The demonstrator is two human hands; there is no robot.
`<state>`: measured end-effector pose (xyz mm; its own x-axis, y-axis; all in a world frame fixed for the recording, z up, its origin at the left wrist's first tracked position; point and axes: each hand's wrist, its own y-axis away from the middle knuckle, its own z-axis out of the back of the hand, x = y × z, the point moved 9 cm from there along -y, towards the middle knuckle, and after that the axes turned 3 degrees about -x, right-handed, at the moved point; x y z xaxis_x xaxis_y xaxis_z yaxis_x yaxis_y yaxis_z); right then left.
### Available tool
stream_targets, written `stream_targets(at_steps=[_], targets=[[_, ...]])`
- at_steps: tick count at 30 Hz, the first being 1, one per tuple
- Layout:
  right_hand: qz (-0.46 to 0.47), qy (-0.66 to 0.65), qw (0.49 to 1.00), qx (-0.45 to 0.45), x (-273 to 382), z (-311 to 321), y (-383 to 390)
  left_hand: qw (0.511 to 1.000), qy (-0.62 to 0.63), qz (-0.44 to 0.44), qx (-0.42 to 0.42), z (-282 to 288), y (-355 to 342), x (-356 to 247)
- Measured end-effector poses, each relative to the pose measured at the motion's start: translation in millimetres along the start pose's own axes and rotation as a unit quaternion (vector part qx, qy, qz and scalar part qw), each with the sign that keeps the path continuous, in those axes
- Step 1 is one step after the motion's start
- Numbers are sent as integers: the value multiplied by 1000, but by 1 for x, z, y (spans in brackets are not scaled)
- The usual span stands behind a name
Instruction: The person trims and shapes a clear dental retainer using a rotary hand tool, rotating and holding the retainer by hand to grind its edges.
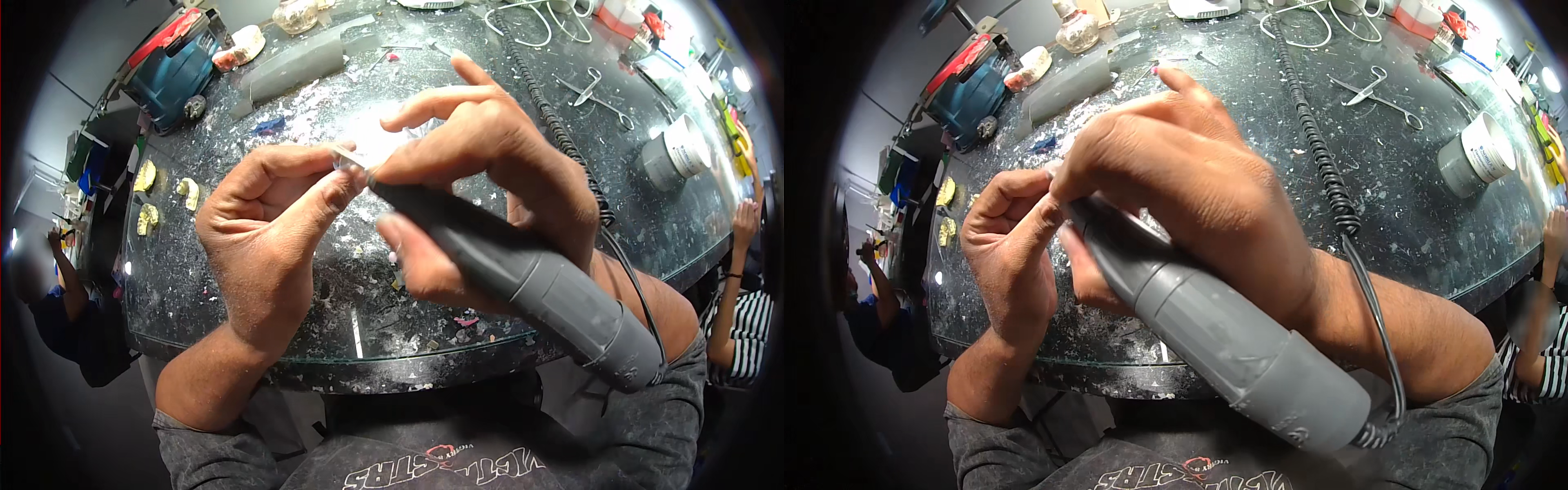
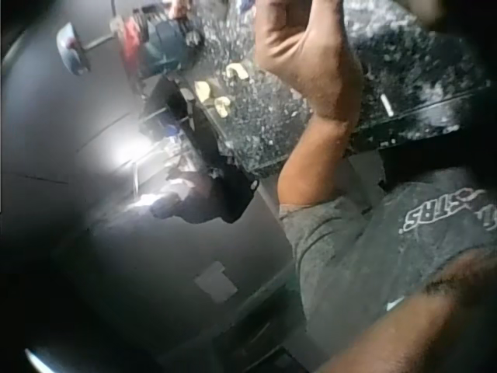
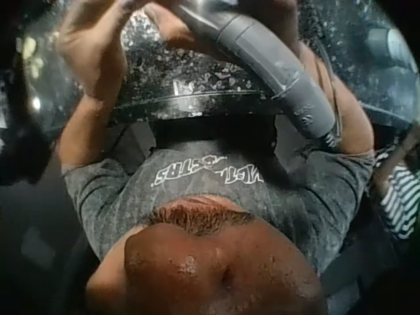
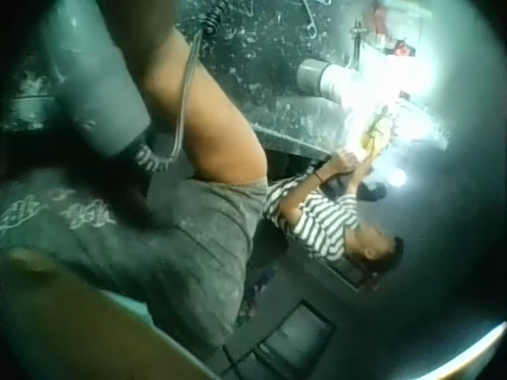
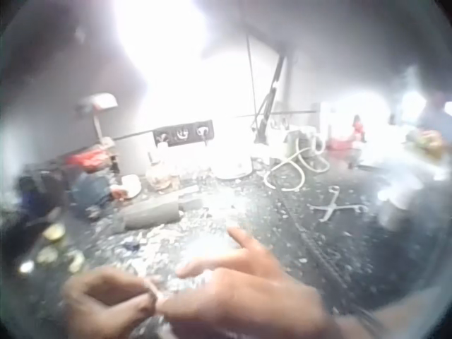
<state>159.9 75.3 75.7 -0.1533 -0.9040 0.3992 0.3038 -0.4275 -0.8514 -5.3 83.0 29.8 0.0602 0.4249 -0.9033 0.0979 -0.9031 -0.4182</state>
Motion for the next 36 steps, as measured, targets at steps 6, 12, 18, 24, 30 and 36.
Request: stream_targets(at_steps=[6, 12, 18, 24, 30, 36], targets=[[-38, -23, 999, 3, -2, -1, -1, 1000, -5, 16, -13, -2, -1, 0], [-22, -13, 999, 19, 0, -4, 0, 999, -18, 30, 0, -1, 0, 1], [26, -28, 999, 10, 6, -1, -1, 1000, -4, 1, 1, -3, 0, -2], [-13, -23, 999, 19, 3, -3, -1, 1000, -14, 17, 3, -2, -1, 0], [7, -32, 999, 13, 3, -4, -1, 1000, -20, -8, 1, -1, -1, -3], [1, 14, 996, 83, -4, -13, -2, 1000, -11, -2, -1, -2, 0, -2]])
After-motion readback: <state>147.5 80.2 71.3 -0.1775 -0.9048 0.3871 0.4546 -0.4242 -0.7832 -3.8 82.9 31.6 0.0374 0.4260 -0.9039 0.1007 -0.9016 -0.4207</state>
